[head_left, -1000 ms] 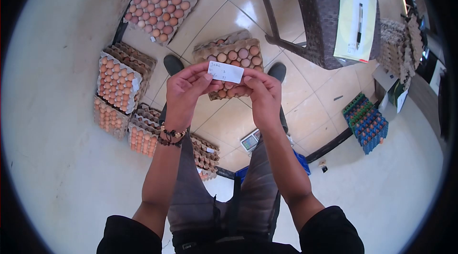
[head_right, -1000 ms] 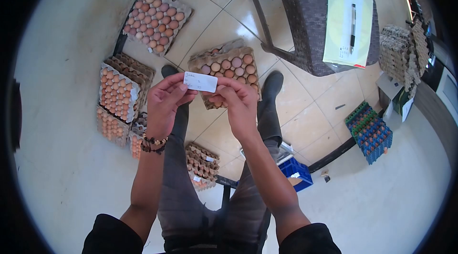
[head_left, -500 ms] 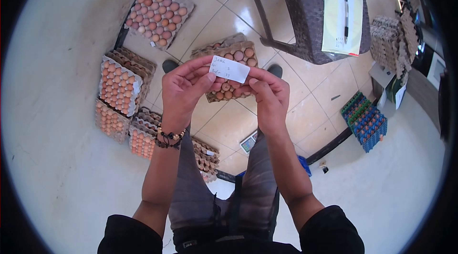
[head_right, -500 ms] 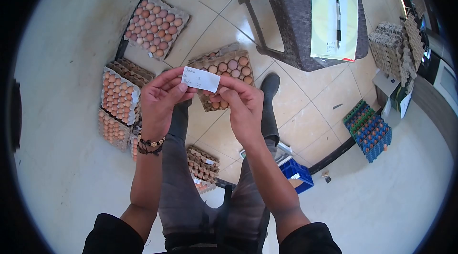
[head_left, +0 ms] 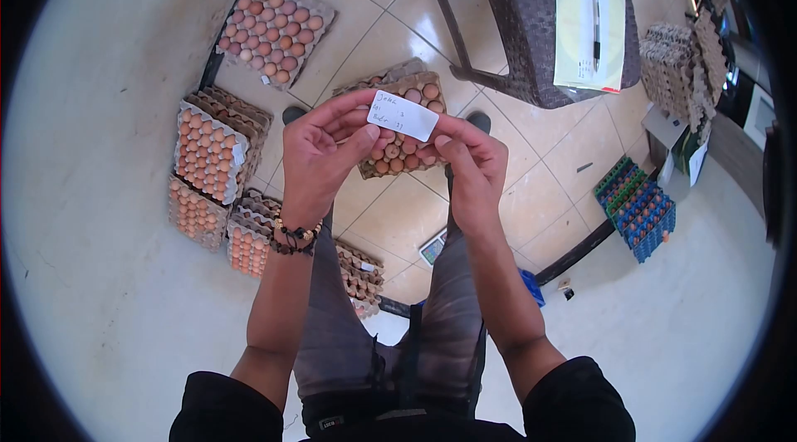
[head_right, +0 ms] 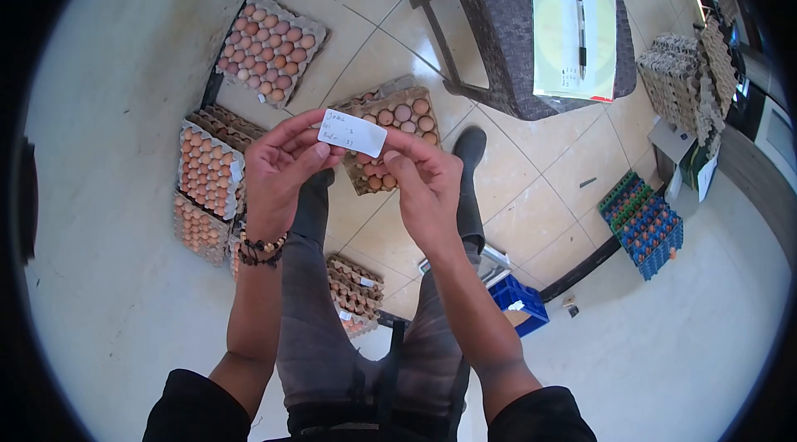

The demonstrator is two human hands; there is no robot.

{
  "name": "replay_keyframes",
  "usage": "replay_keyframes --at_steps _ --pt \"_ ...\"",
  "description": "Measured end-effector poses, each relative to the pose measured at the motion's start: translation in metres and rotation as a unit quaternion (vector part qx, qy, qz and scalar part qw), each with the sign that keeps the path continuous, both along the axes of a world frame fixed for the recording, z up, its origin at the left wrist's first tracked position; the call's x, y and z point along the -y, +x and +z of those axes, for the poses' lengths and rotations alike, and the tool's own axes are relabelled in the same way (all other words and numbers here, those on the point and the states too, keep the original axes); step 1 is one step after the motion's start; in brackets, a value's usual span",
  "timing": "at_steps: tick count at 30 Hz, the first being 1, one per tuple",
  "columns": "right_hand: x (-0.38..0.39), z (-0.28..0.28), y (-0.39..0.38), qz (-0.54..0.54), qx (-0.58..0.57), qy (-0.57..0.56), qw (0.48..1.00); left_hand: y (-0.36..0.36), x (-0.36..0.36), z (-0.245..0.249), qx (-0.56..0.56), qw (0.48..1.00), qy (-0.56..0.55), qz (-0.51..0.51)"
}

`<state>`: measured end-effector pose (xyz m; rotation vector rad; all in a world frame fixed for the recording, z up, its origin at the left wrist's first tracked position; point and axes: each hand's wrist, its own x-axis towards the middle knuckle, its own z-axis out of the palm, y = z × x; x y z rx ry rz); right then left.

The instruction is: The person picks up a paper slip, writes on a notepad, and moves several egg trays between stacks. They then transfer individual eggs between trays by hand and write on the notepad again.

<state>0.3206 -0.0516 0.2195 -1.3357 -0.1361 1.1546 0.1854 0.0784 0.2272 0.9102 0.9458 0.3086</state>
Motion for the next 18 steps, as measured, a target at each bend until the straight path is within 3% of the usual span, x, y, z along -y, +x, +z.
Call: replay_keyframes --at_steps 18 --pt "-0.016 -0.004 -0.003 0.019 0.017 -0.011 1.000 -0.004 -0.010 -0.009 -0.020 0.999 0.026 0.005"
